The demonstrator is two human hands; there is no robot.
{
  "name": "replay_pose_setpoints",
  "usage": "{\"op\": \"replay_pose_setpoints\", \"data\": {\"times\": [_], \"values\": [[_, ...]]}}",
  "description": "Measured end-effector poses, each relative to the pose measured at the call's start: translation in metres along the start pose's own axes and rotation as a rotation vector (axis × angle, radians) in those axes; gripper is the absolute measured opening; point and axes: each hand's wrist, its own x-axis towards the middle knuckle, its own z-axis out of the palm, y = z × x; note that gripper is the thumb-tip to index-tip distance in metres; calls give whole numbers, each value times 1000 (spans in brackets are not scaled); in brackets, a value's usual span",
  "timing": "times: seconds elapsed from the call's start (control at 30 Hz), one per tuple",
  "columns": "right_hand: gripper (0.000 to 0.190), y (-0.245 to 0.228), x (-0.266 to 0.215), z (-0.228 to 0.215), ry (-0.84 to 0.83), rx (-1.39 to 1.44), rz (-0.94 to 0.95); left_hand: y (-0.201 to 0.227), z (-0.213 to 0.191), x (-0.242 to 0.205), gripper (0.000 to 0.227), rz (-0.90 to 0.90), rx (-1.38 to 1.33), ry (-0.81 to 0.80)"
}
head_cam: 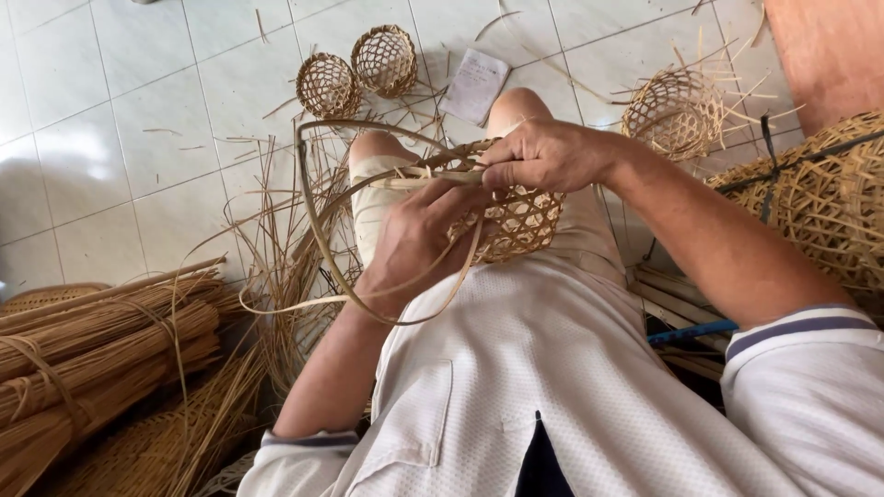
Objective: A person is weaving a small basket by hand using thin strips of flexible material.
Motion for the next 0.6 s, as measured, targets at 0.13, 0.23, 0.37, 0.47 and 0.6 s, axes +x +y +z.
{"op": "replay_pose_setpoints", "data": {"times": [0.13,0.23,0.37,0.47,0.6], "values": [[40,9,-1,6,-1,-7,17,-23,11,-29,10,24,112,18],[37,-1,-1,7,-13,7,-29,-36,19,-26,13,105,266,-73],[32,12,-9,-4,46,26,-2,-42,2,-26,21,44,144,-18],[34,32,-25,-13,54,128,25,-55,-37,-68,20,-88,144,-51],[37,36,-33,-15,25,262,22,-58,-101,-122,29,-1049,88,-187]]}}
